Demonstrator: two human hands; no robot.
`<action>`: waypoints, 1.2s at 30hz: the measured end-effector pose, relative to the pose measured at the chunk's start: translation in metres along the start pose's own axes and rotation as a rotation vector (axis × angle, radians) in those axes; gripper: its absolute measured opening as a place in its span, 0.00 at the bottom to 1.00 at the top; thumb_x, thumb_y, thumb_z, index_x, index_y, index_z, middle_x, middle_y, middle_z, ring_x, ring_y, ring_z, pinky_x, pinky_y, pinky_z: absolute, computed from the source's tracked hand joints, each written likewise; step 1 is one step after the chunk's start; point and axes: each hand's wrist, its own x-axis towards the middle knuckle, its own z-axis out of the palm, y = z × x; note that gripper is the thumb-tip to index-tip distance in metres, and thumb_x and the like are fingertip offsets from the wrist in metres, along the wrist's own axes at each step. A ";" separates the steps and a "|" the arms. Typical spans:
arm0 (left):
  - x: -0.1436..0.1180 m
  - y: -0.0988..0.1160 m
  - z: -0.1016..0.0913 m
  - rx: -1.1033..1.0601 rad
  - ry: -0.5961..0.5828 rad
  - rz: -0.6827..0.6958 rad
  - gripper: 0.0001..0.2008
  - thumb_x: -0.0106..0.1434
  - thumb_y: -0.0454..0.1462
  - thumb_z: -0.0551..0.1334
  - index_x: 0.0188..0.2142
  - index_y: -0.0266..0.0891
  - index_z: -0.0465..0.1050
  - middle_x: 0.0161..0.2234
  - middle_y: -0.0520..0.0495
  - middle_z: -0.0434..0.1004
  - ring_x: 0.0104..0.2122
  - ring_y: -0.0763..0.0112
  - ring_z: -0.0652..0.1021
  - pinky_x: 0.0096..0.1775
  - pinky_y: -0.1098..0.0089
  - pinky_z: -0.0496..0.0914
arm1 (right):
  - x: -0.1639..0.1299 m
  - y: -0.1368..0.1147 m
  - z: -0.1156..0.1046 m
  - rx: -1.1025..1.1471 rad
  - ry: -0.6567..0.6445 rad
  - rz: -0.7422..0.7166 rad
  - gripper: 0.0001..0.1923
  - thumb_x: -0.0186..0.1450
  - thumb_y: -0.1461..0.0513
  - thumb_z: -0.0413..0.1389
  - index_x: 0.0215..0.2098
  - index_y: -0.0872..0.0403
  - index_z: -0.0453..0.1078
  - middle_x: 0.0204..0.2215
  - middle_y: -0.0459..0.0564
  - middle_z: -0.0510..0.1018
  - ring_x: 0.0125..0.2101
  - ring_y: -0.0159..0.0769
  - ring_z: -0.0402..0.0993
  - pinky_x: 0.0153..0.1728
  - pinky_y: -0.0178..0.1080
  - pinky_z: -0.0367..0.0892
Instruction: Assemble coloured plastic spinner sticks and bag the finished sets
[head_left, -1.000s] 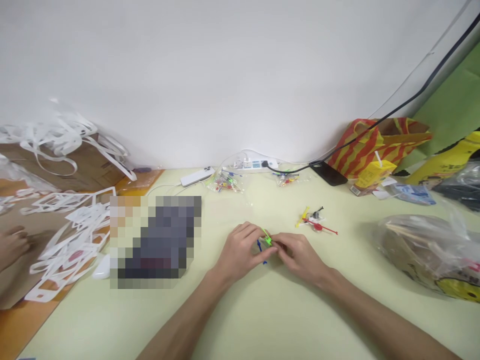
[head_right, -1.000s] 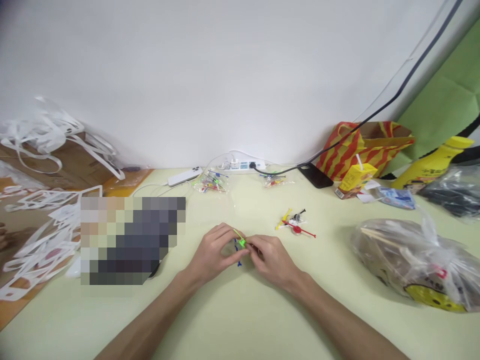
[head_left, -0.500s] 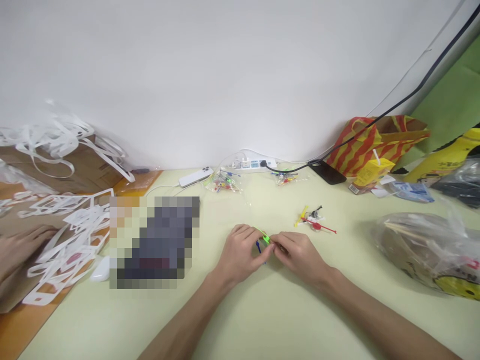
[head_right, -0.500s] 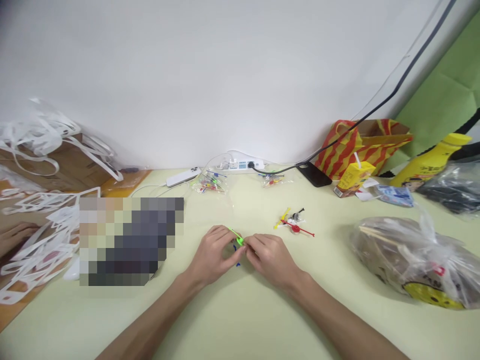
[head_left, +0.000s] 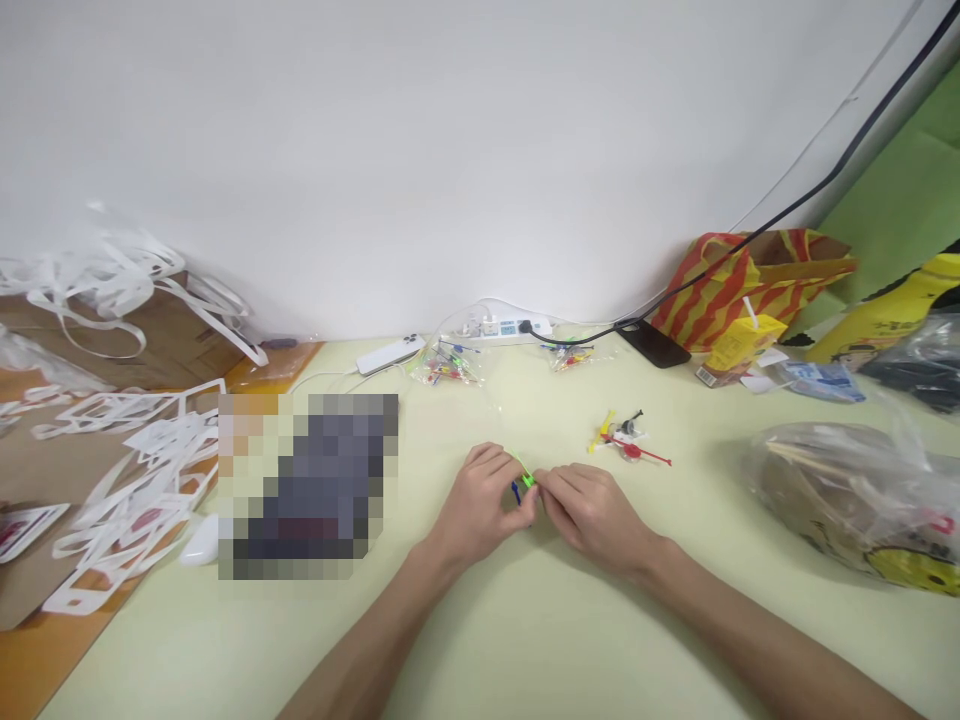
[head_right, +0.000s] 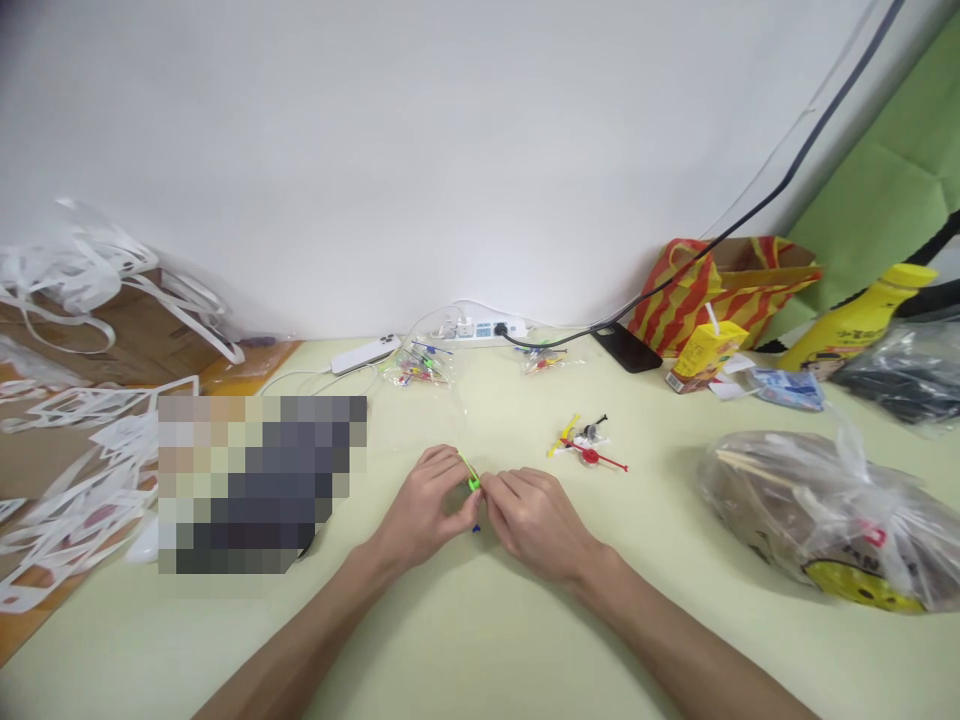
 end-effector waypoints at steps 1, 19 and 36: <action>0.000 -0.001 0.000 0.003 -0.004 0.010 0.08 0.66 0.35 0.58 0.28 0.40 0.64 0.26 0.51 0.68 0.31 0.68 0.68 0.42 0.63 0.67 | 0.000 0.000 -0.001 0.001 -0.002 -0.005 0.08 0.71 0.68 0.46 0.39 0.56 0.67 0.24 0.46 0.70 0.24 0.34 0.61 0.28 0.38 0.55; 0.006 -0.004 0.000 0.029 0.066 0.120 0.11 0.65 0.35 0.57 0.26 0.41 0.60 0.24 0.53 0.63 0.28 0.68 0.66 0.39 0.64 0.68 | 0.005 0.006 -0.004 -0.131 0.133 -0.117 0.11 0.69 0.68 0.49 0.28 0.54 0.64 0.19 0.42 0.63 0.21 0.31 0.53 0.26 0.38 0.50; 0.015 0.006 -0.015 0.051 0.094 0.146 0.10 0.68 0.35 0.56 0.28 0.42 0.61 0.25 0.54 0.64 0.29 0.70 0.67 0.51 0.60 0.69 | 0.011 0.012 -0.016 -0.214 0.209 -0.164 0.07 0.69 0.69 0.50 0.34 0.53 0.67 0.20 0.42 0.66 0.21 0.30 0.58 0.26 0.40 0.50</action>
